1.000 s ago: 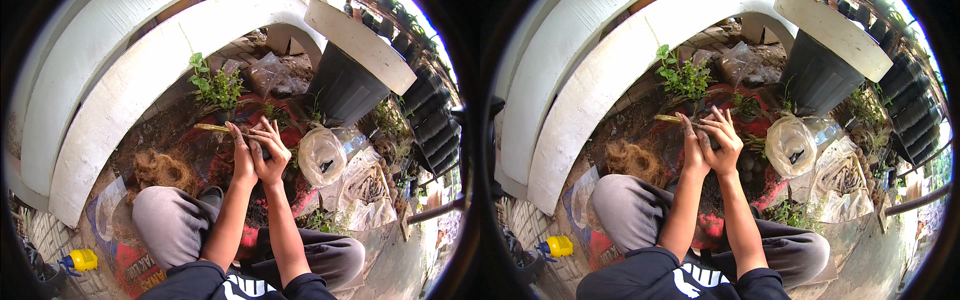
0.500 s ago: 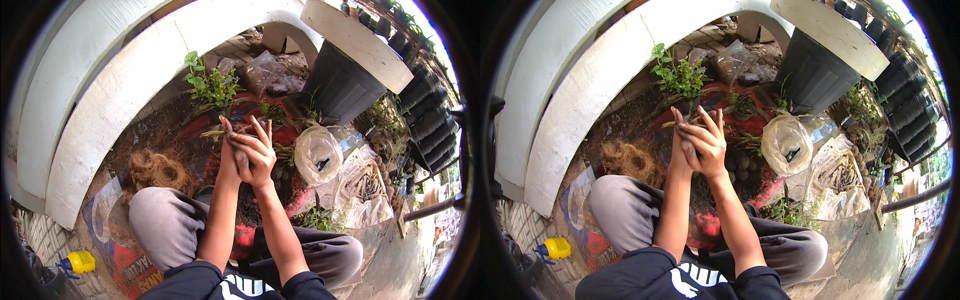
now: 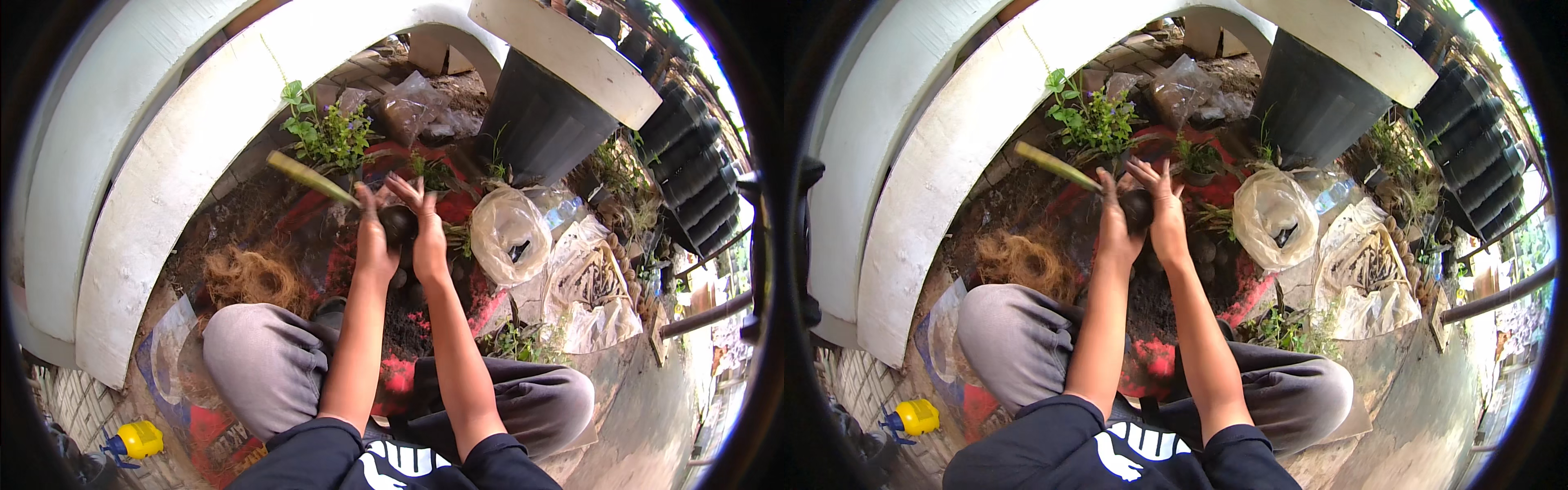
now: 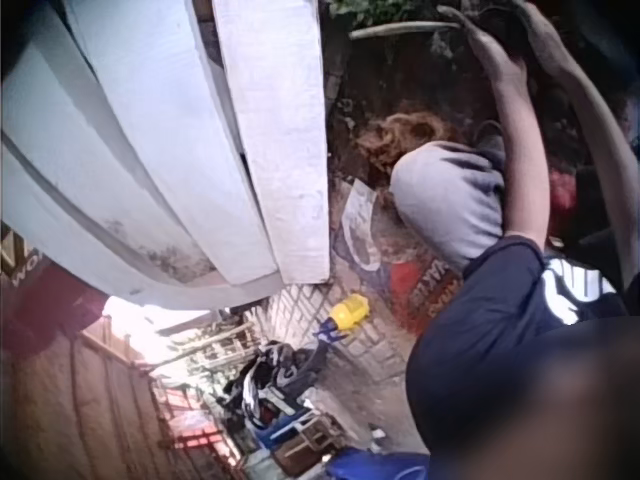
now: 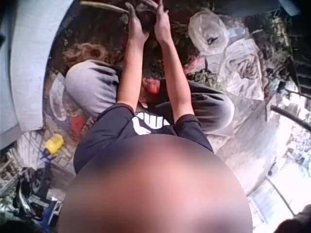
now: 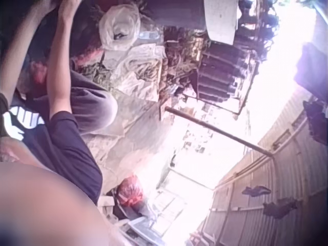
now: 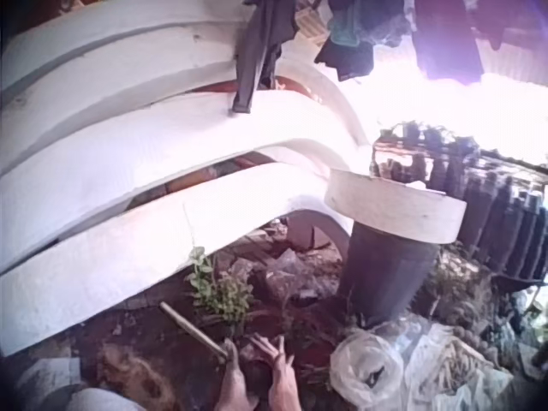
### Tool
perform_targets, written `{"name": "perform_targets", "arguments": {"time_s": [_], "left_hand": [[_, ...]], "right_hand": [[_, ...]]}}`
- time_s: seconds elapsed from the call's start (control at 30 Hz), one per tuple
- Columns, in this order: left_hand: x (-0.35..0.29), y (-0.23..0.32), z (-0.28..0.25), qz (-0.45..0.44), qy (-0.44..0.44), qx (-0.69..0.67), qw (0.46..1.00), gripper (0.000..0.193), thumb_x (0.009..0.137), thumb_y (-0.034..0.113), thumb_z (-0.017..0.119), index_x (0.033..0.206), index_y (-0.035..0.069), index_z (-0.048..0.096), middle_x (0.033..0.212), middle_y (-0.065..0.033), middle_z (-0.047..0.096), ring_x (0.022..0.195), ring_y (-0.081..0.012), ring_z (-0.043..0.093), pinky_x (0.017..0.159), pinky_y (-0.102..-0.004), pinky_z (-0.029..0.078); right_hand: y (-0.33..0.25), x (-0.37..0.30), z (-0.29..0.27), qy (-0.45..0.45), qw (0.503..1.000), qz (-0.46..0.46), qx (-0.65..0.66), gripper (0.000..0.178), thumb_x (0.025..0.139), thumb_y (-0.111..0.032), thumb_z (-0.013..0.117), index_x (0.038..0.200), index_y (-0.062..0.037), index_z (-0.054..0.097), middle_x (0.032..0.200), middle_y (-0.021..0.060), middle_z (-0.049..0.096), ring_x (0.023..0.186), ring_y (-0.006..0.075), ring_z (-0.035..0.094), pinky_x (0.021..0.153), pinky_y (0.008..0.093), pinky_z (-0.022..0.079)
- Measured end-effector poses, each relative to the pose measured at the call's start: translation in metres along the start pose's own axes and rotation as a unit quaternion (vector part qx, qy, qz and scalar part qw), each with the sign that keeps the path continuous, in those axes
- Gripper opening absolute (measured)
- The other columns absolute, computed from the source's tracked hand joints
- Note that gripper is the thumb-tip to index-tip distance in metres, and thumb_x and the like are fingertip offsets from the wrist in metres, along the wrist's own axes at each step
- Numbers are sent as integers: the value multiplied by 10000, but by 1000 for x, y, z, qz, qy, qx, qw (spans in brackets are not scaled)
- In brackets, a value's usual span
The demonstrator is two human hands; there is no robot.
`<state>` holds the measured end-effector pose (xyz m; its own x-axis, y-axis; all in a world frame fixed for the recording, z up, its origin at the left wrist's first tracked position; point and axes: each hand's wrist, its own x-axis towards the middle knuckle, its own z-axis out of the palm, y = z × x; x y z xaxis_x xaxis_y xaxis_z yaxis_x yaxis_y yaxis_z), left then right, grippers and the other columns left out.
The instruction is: The person sits on the floor and repeatedly forms small soil balls around plant seedlings, then places them into a pile. The person handles the seedlings and soil by hand, shaping each unit individually.
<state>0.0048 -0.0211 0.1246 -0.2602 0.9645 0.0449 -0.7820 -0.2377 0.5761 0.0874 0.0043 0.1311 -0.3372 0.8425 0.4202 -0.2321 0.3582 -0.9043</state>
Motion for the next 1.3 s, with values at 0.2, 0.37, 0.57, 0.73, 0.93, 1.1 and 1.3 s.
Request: {"name": "perform_targets", "arguments": {"time_s": [0.2, 0.37, 0.57, 0.73, 0.93, 1.1, 1.3], "left_hand": [[-6, -4, -20, -80, -46, -121, 988, 623, 1019, 609, 364, 1348, 105, 525, 1325, -78, 575, 1228, -198, 557, 1046, -353, 465], [-2, -21, -18, -79, 84, 76, 990, 552, 1021, 608, 384, 1263, 161, 597, 1231, 2, 624, 1190, -133, 525, 1028, -351, 412], [5, -38, -51, -33, 66, -193, 978, 552, 1006, 578, 444, 1175, 104, 673, 1214, -69, 666, 1186, -225, 596, 1060, -439, 450], [7, -45, -96, -130, 110, -65, 983, 495, 953, 567, 544, 1077, 112, 691, 858, -102, 709, 727, -248, 702, 707, -430, 592], [4, -66, -157, -323, 193, 172, 911, 419, 934, 443, 652, 1209, 130, 609, 863, -92, 685, 744, -246, 698, 659, -418, 598], [-28, -102, -189, -262, 211, 245, 909, 330, 895, 363, 728, 1109, 124, 649, 1094, -48, 623, 998, -206, 626, 776, -441, 569], [-36, -123, -213, -275, 265, -24, 924, 267, 880, 424, 734, 933, 170, 669, 907, -14, 654, 883, -233, 669, 709, -454, 540]], "right_hand": [[5, 7, -5, 41, 911, -288, -293, 194, 794, -139, 732, 978, -78, 747, 1033, 95, 726, 1136, 319, 655, 1117, 542, 354], [19, 3, -8, 119, 988, 55, -77, 188, 893, -154, 713, 901, 32, 736, 778, 60, 714, 724, 75, 632, 639, 258, 492], [31, -1, -14, 14, 974, -136, -183, 403, 985, -391, 561, 1215, -96, 710, 1284, 110, 669, 1450, 367, 360, 1210, 566, 97], [88, -6, -52, 184, 978, 90, 24, 460, 1030, -392, 533, 1145, 21, 697, 1116, 124, 713, 1072, 221, 628, 978, 360, 435], [185, -98, -89, 182, 869, 329, -322, 334, 878, -310, 686, 1049, -25, 724, 914, 219, 723, 917, 329, 721, 792, 412, 528], [214, -191, -71, -33, 879, 242, -410, 321, 902, -312, 665, 1062, -38, 717, 1087, 195, 683, 1021, 371, 660, 862, 456, 529], [245, -221, -38, -120, 797, 145, -574, 543, 891, -269, 643, 1321, 43, 531, 1391, 213, 521, 1275, 360, 504, 1065, 415, 443]]}}
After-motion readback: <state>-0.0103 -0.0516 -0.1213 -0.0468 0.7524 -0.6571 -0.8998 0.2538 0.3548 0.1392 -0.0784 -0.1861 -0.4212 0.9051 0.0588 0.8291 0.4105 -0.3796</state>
